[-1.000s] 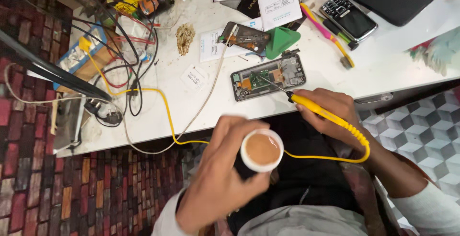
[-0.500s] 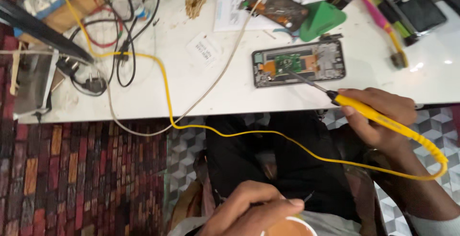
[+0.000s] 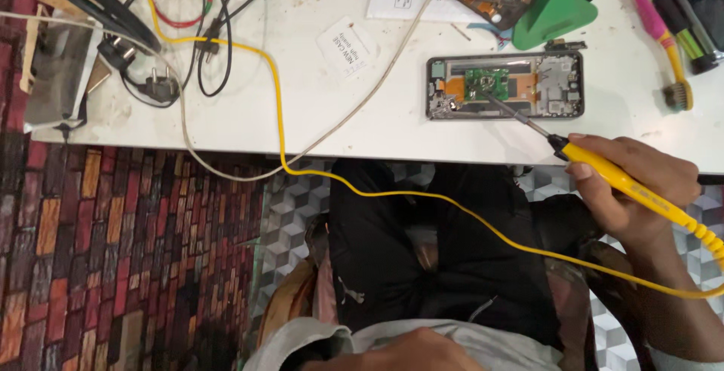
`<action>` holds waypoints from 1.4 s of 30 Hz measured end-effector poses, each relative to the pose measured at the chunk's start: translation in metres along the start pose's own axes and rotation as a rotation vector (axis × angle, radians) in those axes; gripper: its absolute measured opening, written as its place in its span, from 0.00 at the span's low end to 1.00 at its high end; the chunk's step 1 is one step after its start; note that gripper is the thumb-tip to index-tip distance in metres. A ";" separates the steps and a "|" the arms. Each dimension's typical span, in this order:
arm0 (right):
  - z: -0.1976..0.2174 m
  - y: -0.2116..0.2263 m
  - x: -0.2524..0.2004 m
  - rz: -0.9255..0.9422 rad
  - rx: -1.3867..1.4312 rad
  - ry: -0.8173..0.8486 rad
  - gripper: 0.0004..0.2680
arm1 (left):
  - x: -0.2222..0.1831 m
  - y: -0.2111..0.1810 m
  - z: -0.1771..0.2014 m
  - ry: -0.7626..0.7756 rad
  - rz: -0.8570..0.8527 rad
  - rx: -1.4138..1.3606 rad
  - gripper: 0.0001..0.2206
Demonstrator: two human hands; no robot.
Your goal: The person uses a soldering iron to work on the internal circuit board of a disassembled mobile phone. They carefully apply heat to specific components on the motherboard while holding the device steady with their other hand.
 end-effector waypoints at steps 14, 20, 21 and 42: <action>-0.001 -0.002 -0.003 0.053 -0.053 0.049 0.08 | -0.014 -0.012 0.008 -0.010 -0.034 0.035 0.12; -0.001 -0.003 -0.003 0.035 -0.057 0.048 0.08 | -0.009 -0.011 0.012 0.014 -0.046 0.062 0.14; -0.001 -0.003 -0.002 0.040 -0.049 0.040 0.08 | -0.008 -0.010 0.012 0.019 -0.047 0.065 0.14; -0.001 -0.001 -0.001 0.046 -0.009 -0.002 0.07 | 0.003 -0.017 0.011 0.194 -0.079 0.097 0.19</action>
Point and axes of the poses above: each hand's wrist, its own x-axis towards the middle knuckle, its own z-axis out of the back of the hand, y = z × x, the point moved 7 cm from there along x, towards the middle knuckle, and after that the axes turned 12 degrees about z, right-handed, at the moved point
